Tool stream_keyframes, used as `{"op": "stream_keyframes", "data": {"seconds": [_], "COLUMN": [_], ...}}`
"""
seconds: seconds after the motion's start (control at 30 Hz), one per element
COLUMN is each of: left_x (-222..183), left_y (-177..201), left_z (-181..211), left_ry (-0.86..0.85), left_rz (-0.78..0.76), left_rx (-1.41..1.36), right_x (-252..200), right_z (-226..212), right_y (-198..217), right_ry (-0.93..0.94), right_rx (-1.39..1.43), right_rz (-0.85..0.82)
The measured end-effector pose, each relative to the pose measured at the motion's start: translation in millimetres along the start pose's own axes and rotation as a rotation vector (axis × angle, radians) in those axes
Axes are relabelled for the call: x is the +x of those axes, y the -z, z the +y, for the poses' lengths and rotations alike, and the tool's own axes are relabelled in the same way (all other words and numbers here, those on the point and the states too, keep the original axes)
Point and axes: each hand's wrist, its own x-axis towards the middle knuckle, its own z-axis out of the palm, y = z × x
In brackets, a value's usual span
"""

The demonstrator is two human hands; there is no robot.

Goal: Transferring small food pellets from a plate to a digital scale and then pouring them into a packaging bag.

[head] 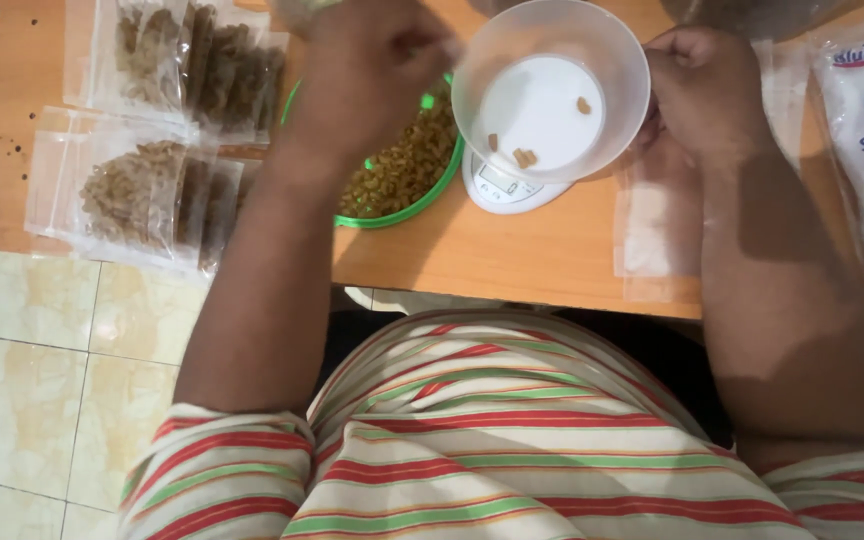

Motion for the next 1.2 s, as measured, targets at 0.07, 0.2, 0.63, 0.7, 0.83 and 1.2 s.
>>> {"op": "stream_keyframes", "data": {"seconds": [0.07,0.2,0.63,0.7,0.83,1.2], "left_x": [-18.0,-55.4,-95.5,-96.0,-96.7,-97.9], "left_y": [11.0,20.9,12.0,10.2,6.6,3.4], "left_z": [-18.8,-41.0,-88.7,-88.9,-90.3,-88.2], "left_ry": [0.079,0.371,0.344,0.34,0.337,0.414], "left_rz": [0.018,0.035,0.07,0.078,0.091,-0.018], "left_rx": [0.089,0.195,0.304,0.276,0.296,0.297], "right_x": [1.2,4.5,9.9,7.0,9.1,12.0], "right_z": [2.6,7.6,14.4,10.8,13.8,15.0], "right_y": [-0.6,-1.1,-1.6,-1.9,-0.8,-2.1], "right_ry": [-0.001,0.003,0.027,-0.008,0.022,0.009], "right_rx": [0.015,0.01,-0.007,-0.007,0.014,0.023], "right_rz": [0.005,0.013,0.033,0.034,0.018,0.028]}}
